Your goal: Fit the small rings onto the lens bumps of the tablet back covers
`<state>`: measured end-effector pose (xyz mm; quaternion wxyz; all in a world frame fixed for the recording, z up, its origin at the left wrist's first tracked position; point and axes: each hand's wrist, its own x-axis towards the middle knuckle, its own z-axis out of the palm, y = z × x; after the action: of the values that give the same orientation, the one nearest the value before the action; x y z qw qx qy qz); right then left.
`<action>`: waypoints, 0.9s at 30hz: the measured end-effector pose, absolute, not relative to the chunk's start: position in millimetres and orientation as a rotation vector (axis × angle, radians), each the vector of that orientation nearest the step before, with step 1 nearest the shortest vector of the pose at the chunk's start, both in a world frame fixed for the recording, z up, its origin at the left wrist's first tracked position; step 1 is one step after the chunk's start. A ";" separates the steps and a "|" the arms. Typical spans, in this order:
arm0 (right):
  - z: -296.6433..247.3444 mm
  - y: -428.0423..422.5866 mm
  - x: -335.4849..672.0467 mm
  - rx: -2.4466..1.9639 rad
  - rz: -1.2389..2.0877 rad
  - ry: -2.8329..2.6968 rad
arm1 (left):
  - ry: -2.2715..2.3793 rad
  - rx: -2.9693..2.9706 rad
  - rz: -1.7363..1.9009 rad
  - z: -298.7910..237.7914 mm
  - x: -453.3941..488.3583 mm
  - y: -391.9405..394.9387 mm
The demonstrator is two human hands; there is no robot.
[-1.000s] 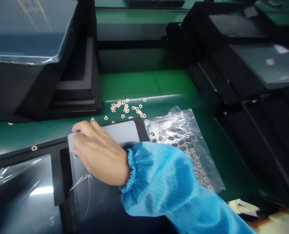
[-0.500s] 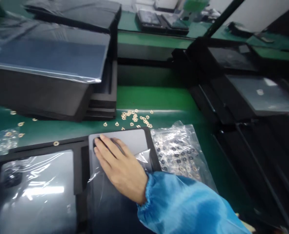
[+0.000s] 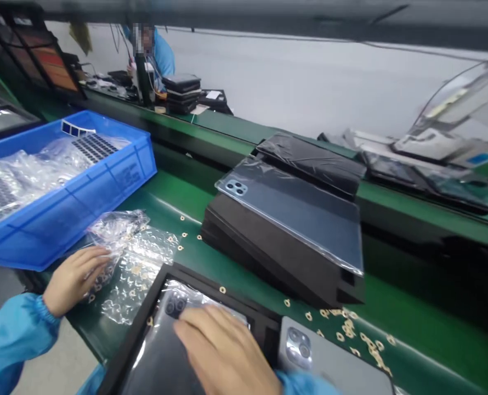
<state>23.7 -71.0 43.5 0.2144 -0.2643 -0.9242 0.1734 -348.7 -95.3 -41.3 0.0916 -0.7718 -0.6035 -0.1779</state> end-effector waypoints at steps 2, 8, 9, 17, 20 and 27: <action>41.1 -40.6 -40.8 -0.702 0.762 -2.551 | -1.806 -2.314 -0.443 -50.7 -347.8 -88.0; -15.6 41.7 -187.4 -1.010 1.076 -2.517 | -1.884 -2.335 -0.317 -66.0 -348.9 -76.3; -25.4 47.7 -198.5 -1.059 1.078 -2.514 | -1.892 -2.341 -0.315 -67.1 -351.2 -75.9; -52.0 50.5 -213.3 -1.227 1.004 -2.494 | -1.898 -2.428 -0.307 -72.0 -373.3 -77.0; -53.0 47.9 -213.7 -1.234 0.971 -2.501 | -1.909 -2.438 -0.285 -70.4 -376.6 -78.8; -54.6 43.5 -214.0 -1.200 0.928 -2.559 | -1.998 -2.335 -0.147 -68.3 -371.2 -84.9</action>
<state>-214.0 43.5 -54.6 0.0833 -0.4020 -0.8573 0.3107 -371.2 -84.9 -68.3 0.0326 -0.7585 -0.6492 -0.0477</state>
